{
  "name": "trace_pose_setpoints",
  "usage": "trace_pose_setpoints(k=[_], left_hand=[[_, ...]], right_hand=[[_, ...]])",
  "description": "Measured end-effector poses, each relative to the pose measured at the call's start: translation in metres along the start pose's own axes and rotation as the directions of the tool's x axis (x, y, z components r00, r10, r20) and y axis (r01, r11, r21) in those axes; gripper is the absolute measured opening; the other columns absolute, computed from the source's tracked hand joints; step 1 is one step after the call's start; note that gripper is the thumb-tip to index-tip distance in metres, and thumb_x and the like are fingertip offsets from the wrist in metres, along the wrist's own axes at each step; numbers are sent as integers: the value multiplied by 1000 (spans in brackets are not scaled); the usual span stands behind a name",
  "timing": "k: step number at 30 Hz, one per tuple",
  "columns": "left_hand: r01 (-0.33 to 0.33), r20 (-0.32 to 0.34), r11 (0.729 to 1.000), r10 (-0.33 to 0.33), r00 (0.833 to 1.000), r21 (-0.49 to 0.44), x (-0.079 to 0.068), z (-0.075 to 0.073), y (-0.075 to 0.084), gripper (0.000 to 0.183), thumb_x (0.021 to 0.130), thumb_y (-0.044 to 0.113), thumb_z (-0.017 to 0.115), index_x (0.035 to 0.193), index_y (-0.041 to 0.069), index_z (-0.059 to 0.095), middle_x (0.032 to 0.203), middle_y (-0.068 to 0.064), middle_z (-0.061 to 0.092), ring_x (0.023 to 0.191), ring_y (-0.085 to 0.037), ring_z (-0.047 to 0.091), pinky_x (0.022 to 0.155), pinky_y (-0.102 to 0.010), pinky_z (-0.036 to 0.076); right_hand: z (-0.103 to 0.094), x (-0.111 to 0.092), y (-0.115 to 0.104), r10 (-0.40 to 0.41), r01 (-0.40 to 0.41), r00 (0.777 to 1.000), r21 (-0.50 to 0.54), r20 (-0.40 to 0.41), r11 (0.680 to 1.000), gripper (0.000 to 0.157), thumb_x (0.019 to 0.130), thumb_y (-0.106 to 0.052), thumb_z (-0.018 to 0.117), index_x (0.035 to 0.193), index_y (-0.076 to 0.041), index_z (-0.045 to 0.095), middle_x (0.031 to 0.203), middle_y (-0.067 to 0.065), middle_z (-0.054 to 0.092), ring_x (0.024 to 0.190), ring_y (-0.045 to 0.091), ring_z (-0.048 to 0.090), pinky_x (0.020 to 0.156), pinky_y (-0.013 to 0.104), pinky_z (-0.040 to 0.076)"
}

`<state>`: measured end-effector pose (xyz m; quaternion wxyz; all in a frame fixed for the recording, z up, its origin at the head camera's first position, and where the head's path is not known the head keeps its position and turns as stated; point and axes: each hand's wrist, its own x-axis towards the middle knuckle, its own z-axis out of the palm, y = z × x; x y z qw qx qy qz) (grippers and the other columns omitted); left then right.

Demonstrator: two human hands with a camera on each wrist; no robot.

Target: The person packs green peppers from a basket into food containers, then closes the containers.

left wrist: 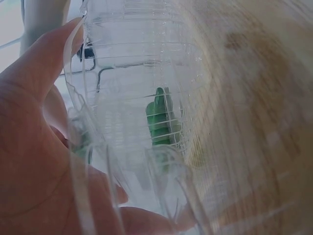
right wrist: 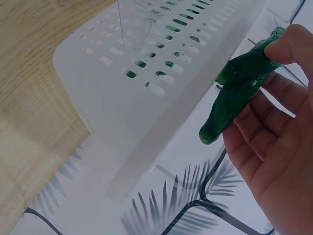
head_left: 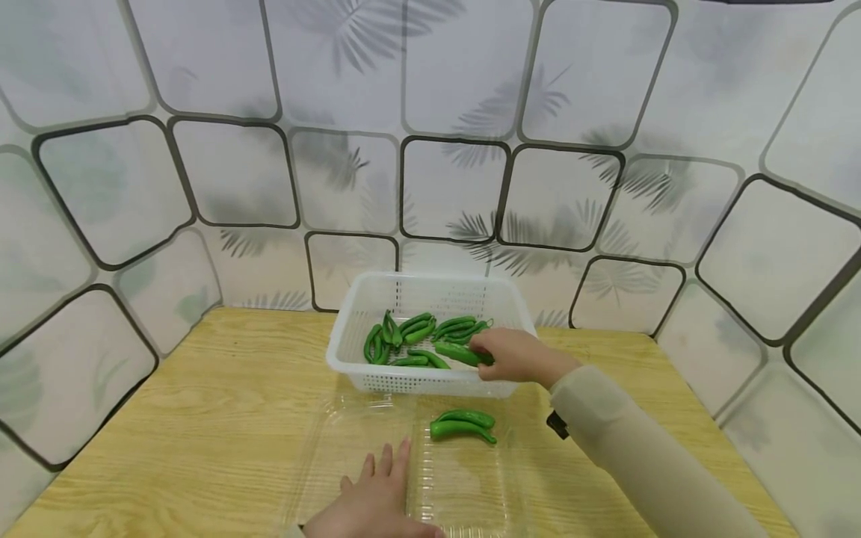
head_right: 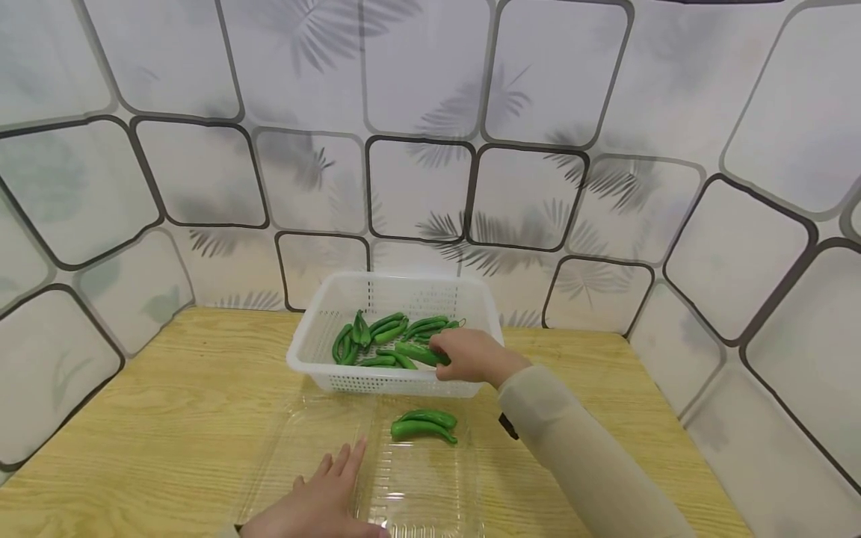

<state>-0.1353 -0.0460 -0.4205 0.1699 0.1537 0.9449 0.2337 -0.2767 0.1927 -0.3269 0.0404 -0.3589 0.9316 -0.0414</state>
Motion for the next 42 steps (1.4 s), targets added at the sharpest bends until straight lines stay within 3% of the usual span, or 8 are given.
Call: trace_pose_setpoints(k=[12,23,42], left_hand=[[-10,-14,1000,10,1000,6,-2,0,0,121,62,70,70,146,1,18,139,-34,31,123,-58,28,80,-79,23],[1,28,1000,-1,1000,-10,0,-1,-1,117,66,66,71,147,2,16,140,-33,30,124,-58,28,79,-79,23],[-18,-10,1000,17,1000,-6,-2,1,-1,121,62,70,70,146,1,18,139,-33,31,123,-58,29,78,-79,24]], right_hand=[[-5,-6,-8,0,0,1000,-43,10,999,14,81,-14,58,72,-16,47,67,-4,40,60,11,35,57,29,31],[1,-9,-11,-32,32,999,-34,0,999,15,78,-11,57,73,-17,44,67,-4,37,59,10,32,55,28,28],[2,-14,-17,-86,85,996,-26,-25,996,17,74,-10,58,71,-17,43,68,-7,38,60,8,33,55,25,30]])
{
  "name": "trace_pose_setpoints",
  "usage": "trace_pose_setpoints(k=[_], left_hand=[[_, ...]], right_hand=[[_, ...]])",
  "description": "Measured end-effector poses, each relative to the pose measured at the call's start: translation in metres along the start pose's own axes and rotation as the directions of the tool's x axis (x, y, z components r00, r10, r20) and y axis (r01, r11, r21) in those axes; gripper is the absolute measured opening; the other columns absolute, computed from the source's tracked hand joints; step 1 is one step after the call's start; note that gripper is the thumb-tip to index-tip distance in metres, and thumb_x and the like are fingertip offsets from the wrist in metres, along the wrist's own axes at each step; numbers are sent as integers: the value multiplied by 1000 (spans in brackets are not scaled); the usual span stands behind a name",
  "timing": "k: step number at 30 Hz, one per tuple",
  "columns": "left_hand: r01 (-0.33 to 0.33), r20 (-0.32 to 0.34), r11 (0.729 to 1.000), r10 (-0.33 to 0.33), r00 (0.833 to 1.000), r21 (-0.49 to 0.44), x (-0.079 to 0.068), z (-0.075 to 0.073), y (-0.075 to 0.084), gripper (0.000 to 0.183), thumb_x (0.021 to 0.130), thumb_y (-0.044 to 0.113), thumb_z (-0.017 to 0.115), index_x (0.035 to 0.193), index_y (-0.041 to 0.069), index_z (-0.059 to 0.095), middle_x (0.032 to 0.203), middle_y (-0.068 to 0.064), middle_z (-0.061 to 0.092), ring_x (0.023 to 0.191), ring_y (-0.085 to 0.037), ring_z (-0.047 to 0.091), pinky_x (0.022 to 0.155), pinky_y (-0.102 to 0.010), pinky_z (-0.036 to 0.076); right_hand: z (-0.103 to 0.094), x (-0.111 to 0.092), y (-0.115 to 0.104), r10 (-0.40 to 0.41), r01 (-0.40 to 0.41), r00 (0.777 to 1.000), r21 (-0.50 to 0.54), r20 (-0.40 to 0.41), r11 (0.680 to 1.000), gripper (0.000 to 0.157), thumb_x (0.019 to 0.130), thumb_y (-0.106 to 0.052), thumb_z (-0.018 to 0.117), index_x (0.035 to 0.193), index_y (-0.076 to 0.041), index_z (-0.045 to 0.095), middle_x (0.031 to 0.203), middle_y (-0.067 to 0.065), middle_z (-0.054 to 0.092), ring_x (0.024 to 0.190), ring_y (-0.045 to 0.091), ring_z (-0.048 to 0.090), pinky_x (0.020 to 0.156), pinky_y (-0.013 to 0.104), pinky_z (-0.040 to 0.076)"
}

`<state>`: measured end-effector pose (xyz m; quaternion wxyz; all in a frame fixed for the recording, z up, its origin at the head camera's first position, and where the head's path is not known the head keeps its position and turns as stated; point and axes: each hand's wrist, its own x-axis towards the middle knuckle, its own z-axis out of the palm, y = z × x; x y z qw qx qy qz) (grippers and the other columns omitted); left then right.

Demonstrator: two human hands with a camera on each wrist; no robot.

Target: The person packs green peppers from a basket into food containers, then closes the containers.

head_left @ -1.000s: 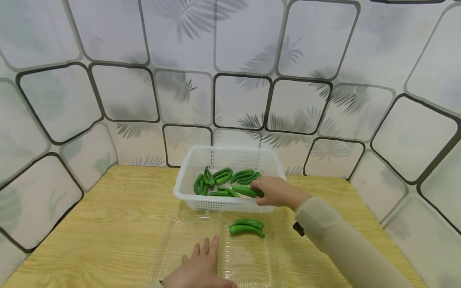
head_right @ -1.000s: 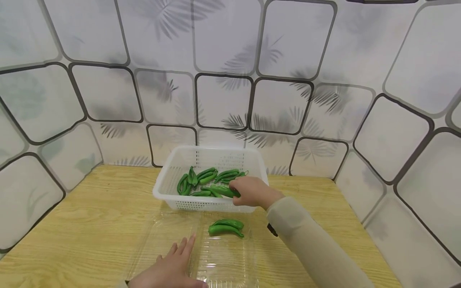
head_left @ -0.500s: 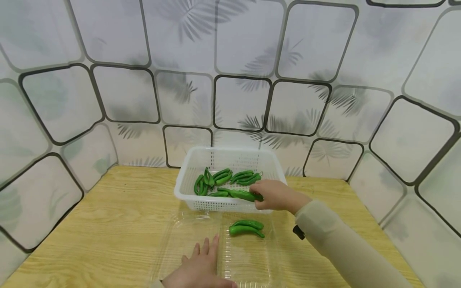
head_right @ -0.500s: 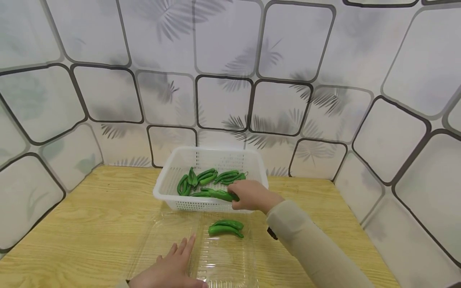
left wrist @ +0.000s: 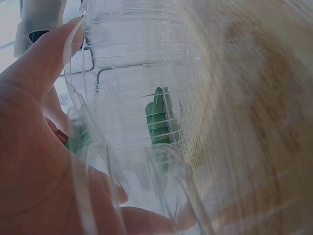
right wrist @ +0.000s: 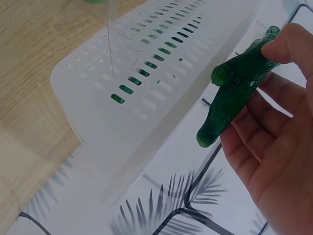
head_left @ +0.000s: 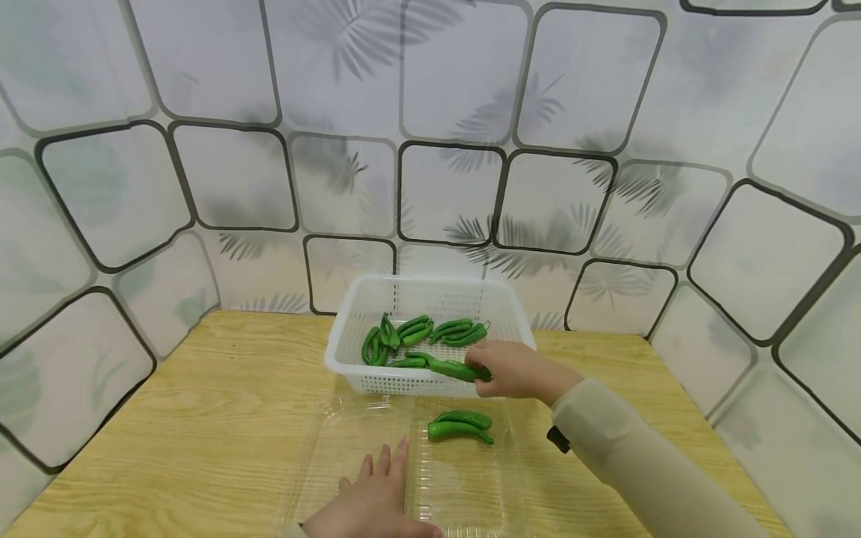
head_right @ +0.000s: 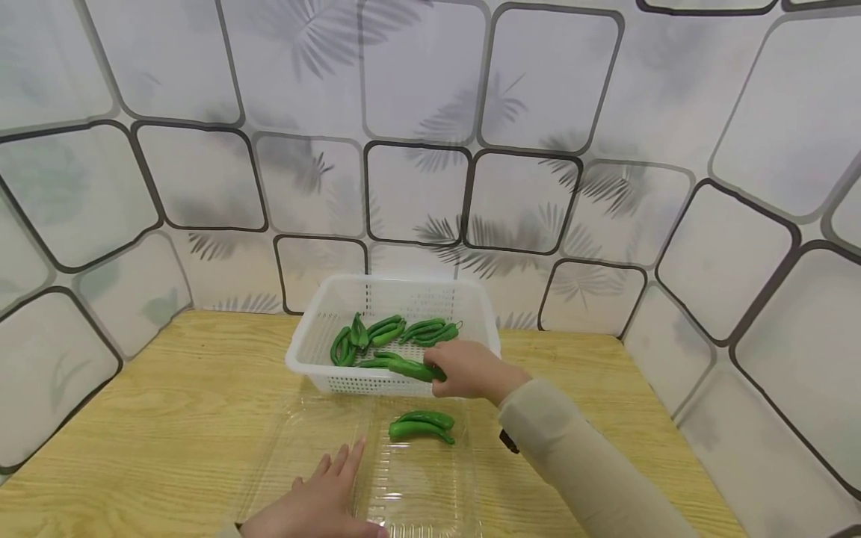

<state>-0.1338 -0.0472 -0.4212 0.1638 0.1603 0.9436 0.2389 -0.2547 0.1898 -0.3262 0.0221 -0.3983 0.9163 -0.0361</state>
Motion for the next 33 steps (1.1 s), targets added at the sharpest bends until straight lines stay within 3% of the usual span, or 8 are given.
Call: trace_pose_setpoints(k=[10,16,26,33], left_hand=[[-5,9,1000,5,1000,3,1,0,-1,121,62,69,70,146,1,17,139,-34,31,123,-58,29,78,-79,25],[20,49,1000,-19,999,-10,3,0,-1,119,64,69,69,147,2,16,141,-32,30,124,-56,28,80,-78,24],[32,67,999,-30,997,-25,5,-1,-2,119,64,69,69,148,4,14,142,-31,28,126,-56,26,80,-79,23],[30,60,999,-29,998,-13,5,-1,-1,120,64,70,68,148,3,14,143,-31,28,126,-56,26,80,-79,23]], right_hand=[[6,-4,-5,-6,6,1000,5,-12,1000,12,76,-13,60,76,-18,49,71,-8,41,62,8,36,56,26,33],[13,-9,-12,-23,23,999,-13,-33,1000,13,78,-12,61,78,-18,49,71,-8,41,62,8,36,55,26,32],[35,-14,-24,-31,31,1000,-1,2,1000,12,80,-16,62,80,-18,50,68,-9,38,60,7,33,54,25,29],[51,-15,-28,-21,21,1000,-81,5,997,14,77,-21,67,82,-19,54,72,-11,44,60,6,39,52,24,34]])
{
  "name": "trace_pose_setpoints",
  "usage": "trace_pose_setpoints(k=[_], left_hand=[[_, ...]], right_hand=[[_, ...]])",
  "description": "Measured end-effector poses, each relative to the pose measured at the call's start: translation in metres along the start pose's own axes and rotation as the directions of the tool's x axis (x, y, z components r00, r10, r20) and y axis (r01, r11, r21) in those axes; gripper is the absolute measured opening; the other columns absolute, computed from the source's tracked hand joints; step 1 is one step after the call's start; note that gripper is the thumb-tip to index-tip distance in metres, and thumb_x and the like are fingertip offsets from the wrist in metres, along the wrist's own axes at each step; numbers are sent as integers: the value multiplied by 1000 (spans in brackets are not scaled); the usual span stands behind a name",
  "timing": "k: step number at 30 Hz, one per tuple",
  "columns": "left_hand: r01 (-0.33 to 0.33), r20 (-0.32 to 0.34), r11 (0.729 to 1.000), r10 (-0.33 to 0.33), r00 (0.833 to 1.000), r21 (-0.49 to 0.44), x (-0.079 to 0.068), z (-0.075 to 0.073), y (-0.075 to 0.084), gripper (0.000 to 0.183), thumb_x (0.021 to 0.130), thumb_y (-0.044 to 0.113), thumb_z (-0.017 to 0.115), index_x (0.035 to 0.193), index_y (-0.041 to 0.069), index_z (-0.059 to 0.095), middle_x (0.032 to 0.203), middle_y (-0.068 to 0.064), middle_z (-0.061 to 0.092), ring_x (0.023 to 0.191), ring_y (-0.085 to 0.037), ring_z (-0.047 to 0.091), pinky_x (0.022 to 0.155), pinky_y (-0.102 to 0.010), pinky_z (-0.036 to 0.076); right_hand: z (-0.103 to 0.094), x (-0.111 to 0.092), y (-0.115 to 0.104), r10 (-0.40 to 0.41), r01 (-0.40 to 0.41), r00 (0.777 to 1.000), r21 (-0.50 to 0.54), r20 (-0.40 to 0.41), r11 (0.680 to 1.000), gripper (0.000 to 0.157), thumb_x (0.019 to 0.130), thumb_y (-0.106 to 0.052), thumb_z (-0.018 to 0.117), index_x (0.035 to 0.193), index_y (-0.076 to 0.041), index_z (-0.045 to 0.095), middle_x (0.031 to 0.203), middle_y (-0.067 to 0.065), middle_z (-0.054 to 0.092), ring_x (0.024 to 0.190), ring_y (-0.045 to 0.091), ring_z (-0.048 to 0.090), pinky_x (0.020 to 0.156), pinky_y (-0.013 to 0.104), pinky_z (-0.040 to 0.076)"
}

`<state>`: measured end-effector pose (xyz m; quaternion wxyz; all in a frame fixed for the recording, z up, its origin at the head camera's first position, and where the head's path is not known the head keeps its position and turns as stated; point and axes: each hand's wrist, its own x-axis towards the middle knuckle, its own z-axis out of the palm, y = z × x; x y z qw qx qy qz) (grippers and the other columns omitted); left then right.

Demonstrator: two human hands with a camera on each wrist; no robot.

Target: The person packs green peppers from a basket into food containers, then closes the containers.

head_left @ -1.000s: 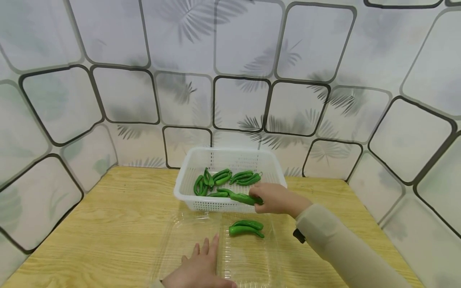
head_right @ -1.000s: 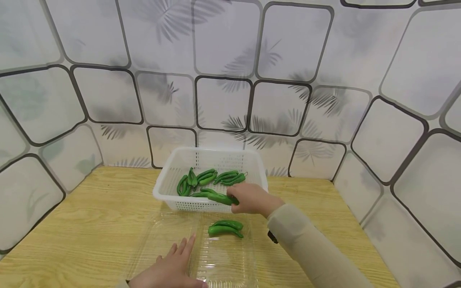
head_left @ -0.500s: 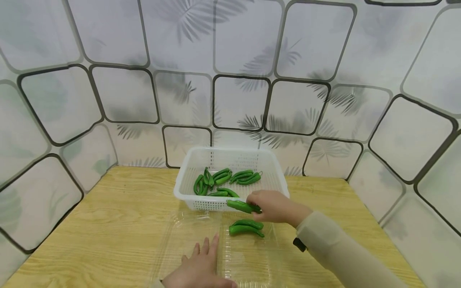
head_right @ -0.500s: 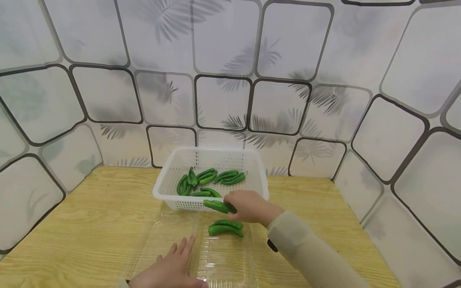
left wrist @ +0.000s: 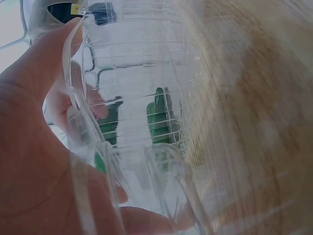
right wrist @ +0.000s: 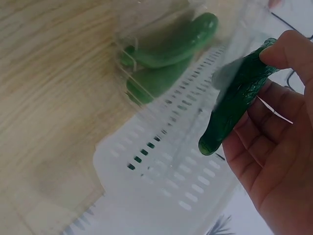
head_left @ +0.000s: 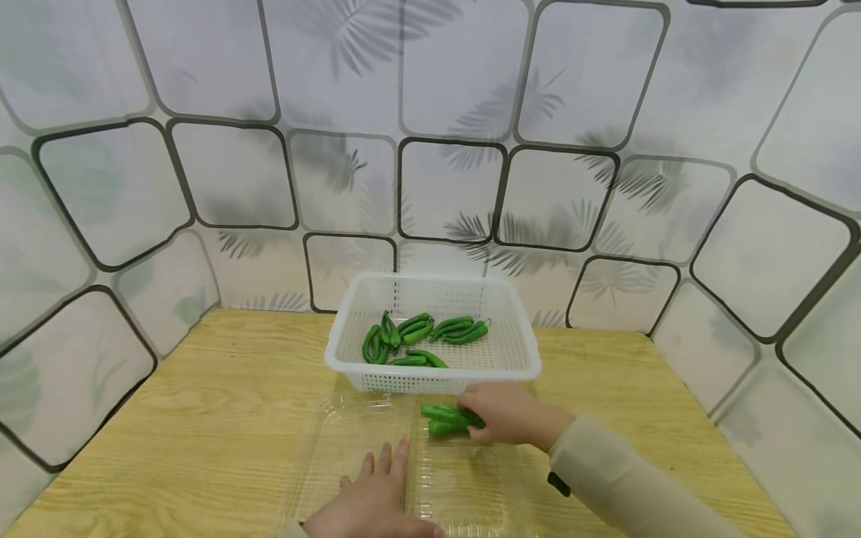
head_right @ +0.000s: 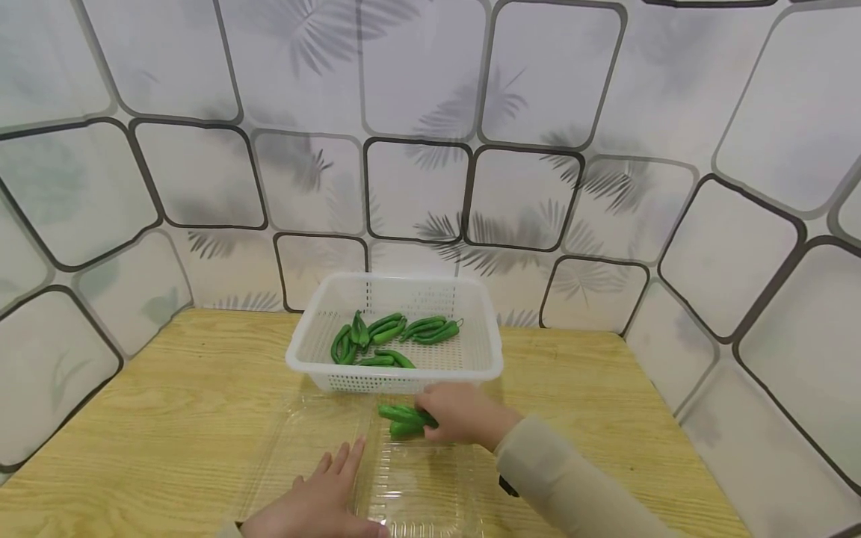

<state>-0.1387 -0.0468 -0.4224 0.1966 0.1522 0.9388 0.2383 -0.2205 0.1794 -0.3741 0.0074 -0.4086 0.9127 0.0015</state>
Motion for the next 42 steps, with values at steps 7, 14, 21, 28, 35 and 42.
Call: trace_pose_setpoints(k=[7,14,21,28,35,42], left_hand=[[-6,14,1000,6,1000,0,0,0,-1,120,65,70,67,148,3,13,143,-32,27,125,-57,25,78,-79,23],[-6,2,1000,6,1000,4,-2,0,1,120,64,70,68,148,2,14,142,-32,27,125,-56,26,79,-79,24],[-9,-1,1000,9,1000,-1,-2,-1,2,120,65,69,68,147,2,14,142,-32,27,125,-57,26,79,-79,24],[-11,-13,1000,11,1000,-5,-4,-1,3,121,64,70,68,147,1,15,142,-33,27,125,-57,26,79,-79,23],[-18,-20,1000,18,1000,-8,-4,0,2,121,64,70,68,147,2,14,142,-33,27,125,-57,25,79,-79,23],[-32,-35,999,32,999,2,-4,2,1,123,62,73,67,147,1,15,142,-33,27,125,-57,25,78,-80,23]], right_hand=[[11,0,-4,5,-4,999,-26,51,1000,14,79,-23,69,82,-19,55,75,-10,48,62,5,40,53,25,37],[18,0,-8,-3,3,998,-6,68,1000,15,77,-22,70,79,-20,55,72,-12,44,60,4,40,53,24,37],[26,0,-9,1,1,996,-23,92,1000,15,78,-24,71,83,-21,57,74,-12,47,62,3,43,54,24,40],[28,1,-11,28,-27,990,-4,139,1000,13,81,-24,71,83,-21,59,76,-11,49,65,2,45,54,25,41],[30,1,-12,38,-38,988,-2,150,999,12,81,-24,71,86,-21,60,77,-10,53,66,3,49,56,26,43],[32,1,-11,50,-54,987,22,152,998,14,81,-24,72,88,-22,60,81,-10,57,70,4,53,57,28,45]])
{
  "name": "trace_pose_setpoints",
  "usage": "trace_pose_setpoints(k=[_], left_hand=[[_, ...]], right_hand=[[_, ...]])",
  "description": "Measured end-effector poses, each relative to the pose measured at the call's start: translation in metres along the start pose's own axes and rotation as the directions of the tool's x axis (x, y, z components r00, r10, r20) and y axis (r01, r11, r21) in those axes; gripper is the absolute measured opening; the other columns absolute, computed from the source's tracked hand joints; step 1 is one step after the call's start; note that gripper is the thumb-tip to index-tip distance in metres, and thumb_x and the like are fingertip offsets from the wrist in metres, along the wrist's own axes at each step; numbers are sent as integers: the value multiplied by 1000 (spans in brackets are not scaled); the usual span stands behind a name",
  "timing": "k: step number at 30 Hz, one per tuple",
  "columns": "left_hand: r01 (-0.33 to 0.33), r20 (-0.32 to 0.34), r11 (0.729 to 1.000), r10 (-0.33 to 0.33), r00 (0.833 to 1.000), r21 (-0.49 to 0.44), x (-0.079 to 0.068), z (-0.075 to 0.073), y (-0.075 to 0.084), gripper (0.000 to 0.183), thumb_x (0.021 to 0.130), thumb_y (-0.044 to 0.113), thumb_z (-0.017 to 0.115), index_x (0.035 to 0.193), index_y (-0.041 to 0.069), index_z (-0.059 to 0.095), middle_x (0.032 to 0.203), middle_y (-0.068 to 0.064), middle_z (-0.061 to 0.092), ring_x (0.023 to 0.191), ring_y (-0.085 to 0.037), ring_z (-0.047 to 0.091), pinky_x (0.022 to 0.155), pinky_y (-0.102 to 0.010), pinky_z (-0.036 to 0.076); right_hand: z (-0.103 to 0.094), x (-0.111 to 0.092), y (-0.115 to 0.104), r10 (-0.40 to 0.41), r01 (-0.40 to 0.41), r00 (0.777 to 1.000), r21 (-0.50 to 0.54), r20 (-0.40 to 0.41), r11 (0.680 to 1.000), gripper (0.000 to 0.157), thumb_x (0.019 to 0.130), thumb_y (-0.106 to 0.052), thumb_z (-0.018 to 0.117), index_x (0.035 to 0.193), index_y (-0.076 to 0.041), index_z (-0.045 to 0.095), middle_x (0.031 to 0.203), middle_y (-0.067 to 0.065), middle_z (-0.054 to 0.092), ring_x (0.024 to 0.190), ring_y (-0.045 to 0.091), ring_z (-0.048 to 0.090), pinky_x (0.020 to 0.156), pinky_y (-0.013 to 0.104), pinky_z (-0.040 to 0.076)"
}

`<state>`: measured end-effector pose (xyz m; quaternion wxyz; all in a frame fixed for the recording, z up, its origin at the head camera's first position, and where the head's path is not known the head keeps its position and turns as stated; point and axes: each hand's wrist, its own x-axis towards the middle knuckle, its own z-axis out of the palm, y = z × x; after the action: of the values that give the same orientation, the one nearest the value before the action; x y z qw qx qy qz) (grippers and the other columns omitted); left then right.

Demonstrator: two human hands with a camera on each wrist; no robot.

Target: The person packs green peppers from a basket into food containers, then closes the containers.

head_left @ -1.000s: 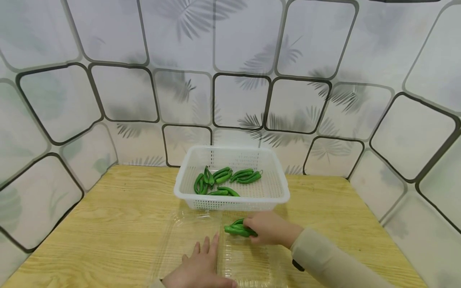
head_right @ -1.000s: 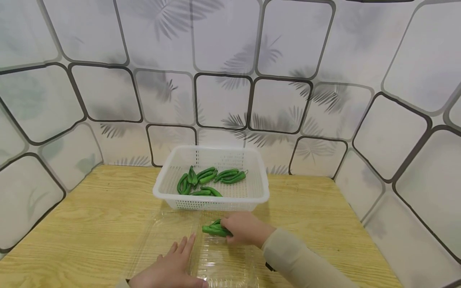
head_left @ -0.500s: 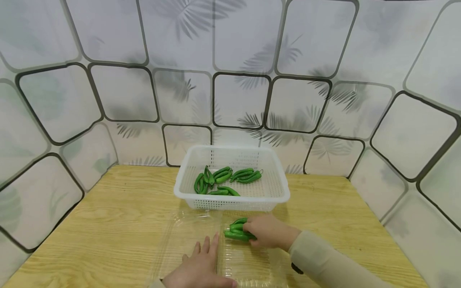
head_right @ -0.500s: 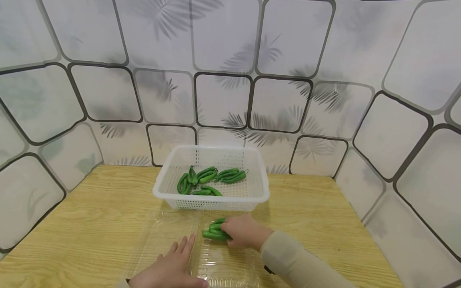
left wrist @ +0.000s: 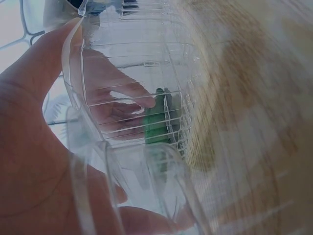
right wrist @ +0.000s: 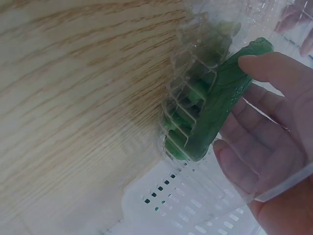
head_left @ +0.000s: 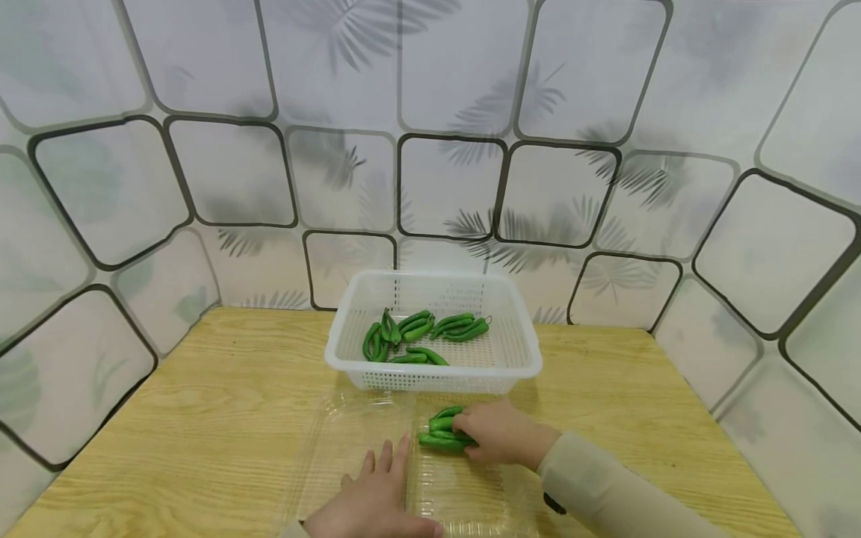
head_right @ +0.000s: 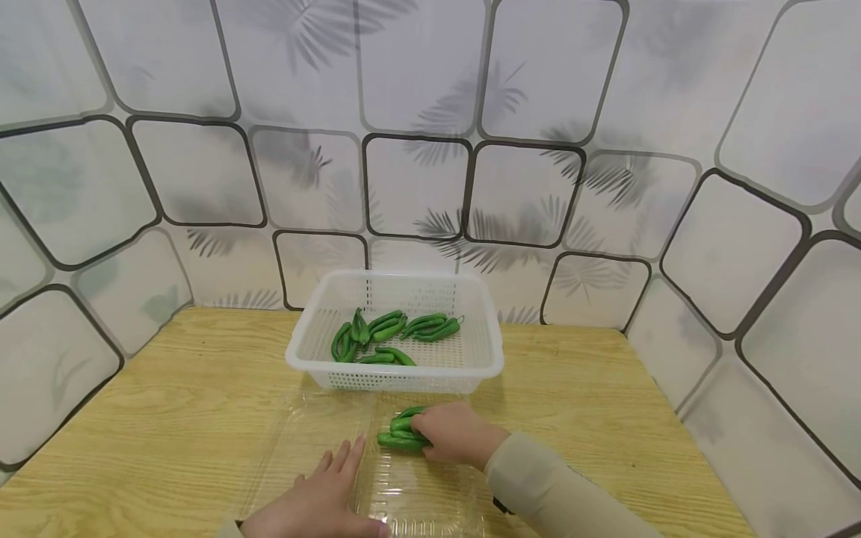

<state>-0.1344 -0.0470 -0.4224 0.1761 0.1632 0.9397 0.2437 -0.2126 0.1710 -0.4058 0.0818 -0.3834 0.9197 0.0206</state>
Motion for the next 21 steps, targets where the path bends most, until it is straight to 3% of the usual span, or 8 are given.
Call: trace_pose_setpoints(k=[9,21], left_hand=[[-7,-20,1000,7,1000,-1,-2,0,1,124,61,74,67,147,0,16,141,-33,28,125,-57,25,78,-79,23],[-5,16,1000,5,1000,-4,-1,-2,1,120,65,70,68,147,1,14,142,-33,27,125,-58,25,78,-80,23]], right_hand=[[3,0,1,-6,6,999,-16,-45,1000,21,80,-24,75,83,-22,54,77,-12,52,65,4,50,54,26,43],[6,0,-3,-43,33,993,-86,-108,996,29,73,-21,78,73,-20,49,69,-12,43,58,5,42,50,25,37]])
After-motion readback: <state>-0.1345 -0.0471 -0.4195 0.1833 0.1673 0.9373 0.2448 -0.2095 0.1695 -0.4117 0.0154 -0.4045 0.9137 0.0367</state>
